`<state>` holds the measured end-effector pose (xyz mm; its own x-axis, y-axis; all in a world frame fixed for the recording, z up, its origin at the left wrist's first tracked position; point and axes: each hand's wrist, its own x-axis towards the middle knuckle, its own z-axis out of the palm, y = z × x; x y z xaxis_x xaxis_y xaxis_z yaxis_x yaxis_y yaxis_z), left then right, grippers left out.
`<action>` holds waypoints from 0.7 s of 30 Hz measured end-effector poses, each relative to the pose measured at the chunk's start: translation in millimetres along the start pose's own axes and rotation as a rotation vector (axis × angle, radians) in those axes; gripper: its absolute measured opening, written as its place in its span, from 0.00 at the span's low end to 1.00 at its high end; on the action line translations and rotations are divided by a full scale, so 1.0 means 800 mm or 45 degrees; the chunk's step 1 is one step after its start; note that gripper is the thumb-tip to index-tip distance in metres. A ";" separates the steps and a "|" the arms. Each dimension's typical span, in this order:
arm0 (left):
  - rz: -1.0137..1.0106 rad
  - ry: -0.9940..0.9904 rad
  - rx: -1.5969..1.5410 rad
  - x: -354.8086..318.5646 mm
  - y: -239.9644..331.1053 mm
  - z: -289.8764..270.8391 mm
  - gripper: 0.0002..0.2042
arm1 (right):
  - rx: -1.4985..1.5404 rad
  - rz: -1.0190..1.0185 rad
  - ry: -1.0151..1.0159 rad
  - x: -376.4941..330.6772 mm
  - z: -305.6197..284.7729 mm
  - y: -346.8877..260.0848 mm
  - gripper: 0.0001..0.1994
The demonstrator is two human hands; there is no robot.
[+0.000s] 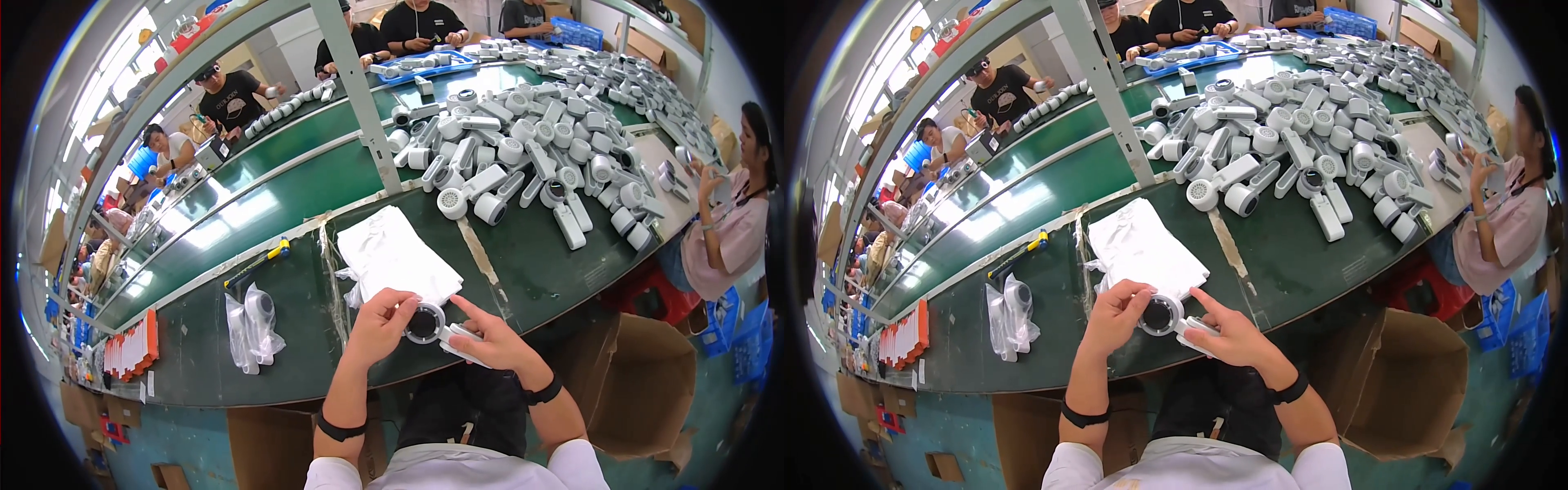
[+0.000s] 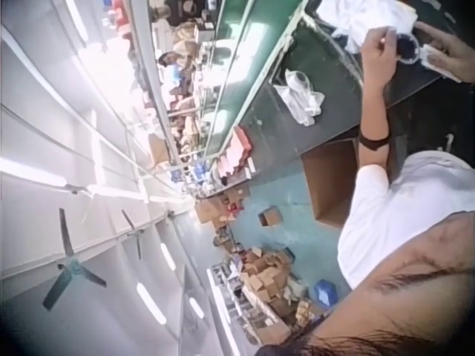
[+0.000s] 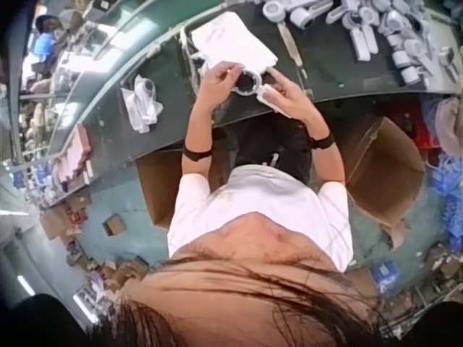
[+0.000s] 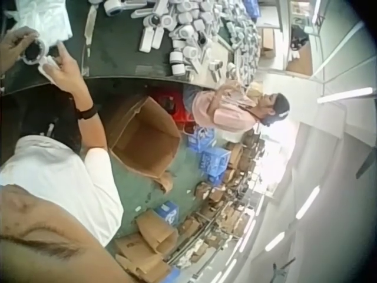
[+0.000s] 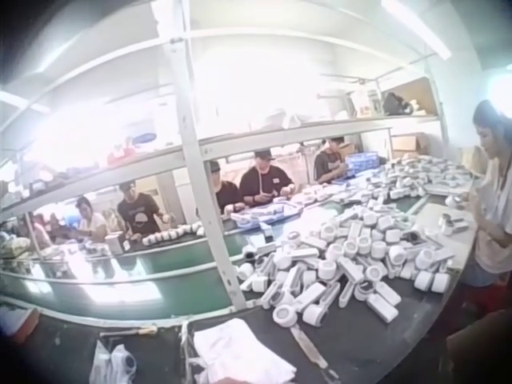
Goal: The person bags handheld fans by hand, places them into a cardboard box, and then moves the full box across the floor. After retrieving an empty box, they return to the workstation to bag more fans and place them into the new box.
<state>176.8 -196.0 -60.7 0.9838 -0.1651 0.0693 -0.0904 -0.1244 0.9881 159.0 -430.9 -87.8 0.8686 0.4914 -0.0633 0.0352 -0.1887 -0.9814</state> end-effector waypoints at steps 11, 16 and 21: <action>0.440 0.081 0.911 -0.022 0.042 0.015 0.08 | 0.067 0.101 -0.012 0.015 0.012 -0.007 0.31; 0.452 0.134 0.780 -0.021 0.022 0.020 0.09 | 0.434 0.152 0.232 0.014 0.029 -0.012 0.26; 0.734 0.309 0.871 -0.010 0.020 0.026 0.05 | 0.675 0.139 0.289 0.011 0.041 0.003 0.26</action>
<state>164.1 -217.2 -48.6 0.7571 -0.1810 0.6278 -0.5712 -0.6499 0.5014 150.4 -398.9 -97.0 0.9395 0.2876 -0.1862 -0.2618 0.2518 -0.9317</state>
